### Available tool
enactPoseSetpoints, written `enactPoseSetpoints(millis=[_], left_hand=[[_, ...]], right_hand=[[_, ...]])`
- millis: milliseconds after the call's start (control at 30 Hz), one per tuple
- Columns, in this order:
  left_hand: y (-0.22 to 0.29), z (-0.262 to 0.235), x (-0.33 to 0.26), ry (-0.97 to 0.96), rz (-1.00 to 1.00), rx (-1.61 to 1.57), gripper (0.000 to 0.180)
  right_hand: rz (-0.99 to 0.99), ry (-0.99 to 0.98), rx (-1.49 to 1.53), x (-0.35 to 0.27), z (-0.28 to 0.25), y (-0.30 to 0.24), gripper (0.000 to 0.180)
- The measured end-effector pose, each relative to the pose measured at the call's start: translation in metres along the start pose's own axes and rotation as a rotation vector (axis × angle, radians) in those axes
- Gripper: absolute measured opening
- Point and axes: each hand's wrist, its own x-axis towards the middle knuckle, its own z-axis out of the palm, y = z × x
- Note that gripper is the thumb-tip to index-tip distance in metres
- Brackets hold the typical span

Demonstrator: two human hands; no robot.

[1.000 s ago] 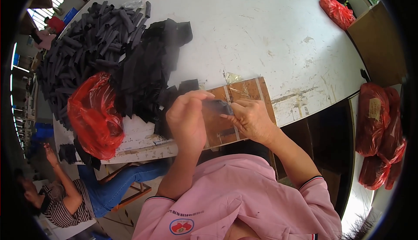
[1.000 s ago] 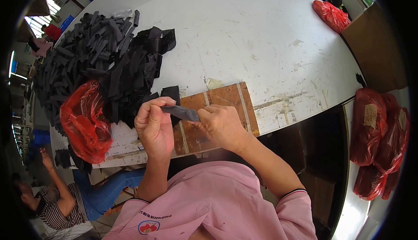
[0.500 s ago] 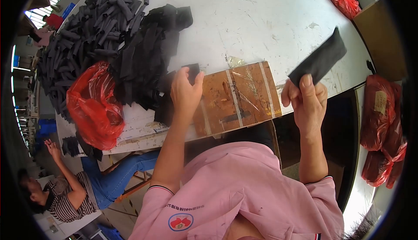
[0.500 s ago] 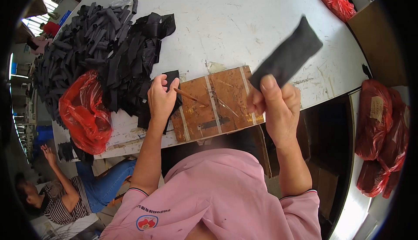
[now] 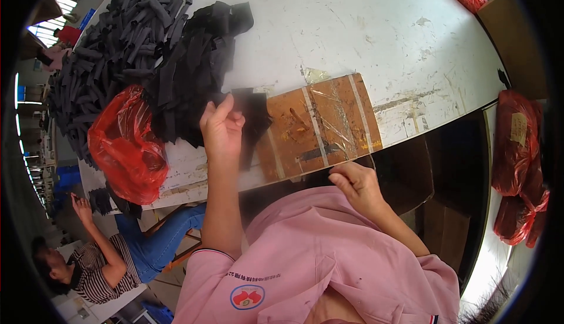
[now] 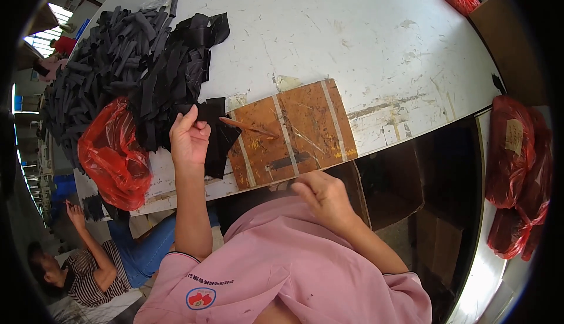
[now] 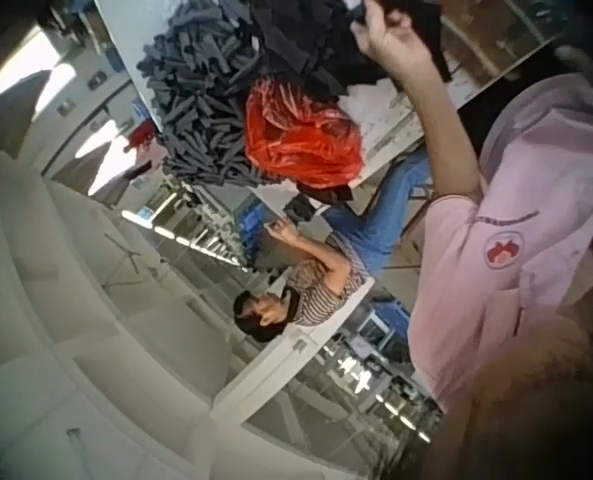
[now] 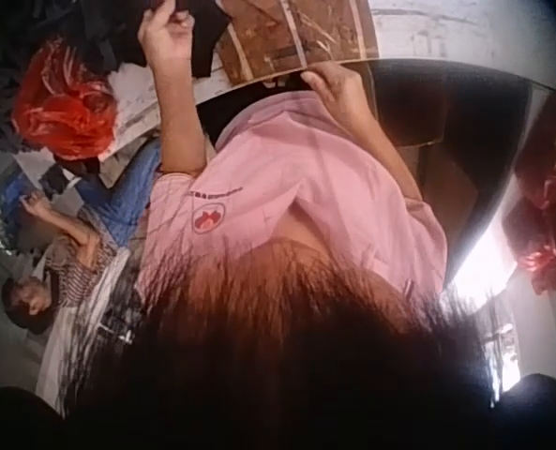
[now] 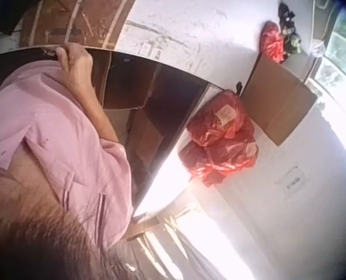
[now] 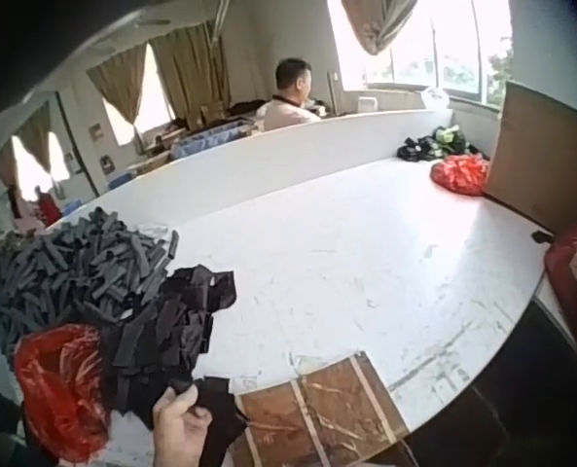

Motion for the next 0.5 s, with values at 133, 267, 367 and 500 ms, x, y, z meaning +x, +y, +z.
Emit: enactPoseSetpoints(millis=[133,267,367,500], left_hand=[[-0.003,-0.009,-0.041,0.064,-0.314,-0.415,0.007],[-0.02,0.011,-0.081,0.097,-0.489,-0.364,0.018],[-0.036,0.0,-0.091,-0.122,-0.585,-0.657,0.015],[-0.051,0.008,-0.096,-0.298,-0.513,-0.812,0.016]], right_hand=[[0.013,0.002,0.383,0.041,0.036,-0.046,0.045],[-0.178,0.172,0.233,0.058,0.061,-0.061,0.04],[-0.102,0.225,0.289,0.054,0.072,-0.039,0.021],[0.045,0.232,0.321,0.053,0.064,-0.036,0.009]])
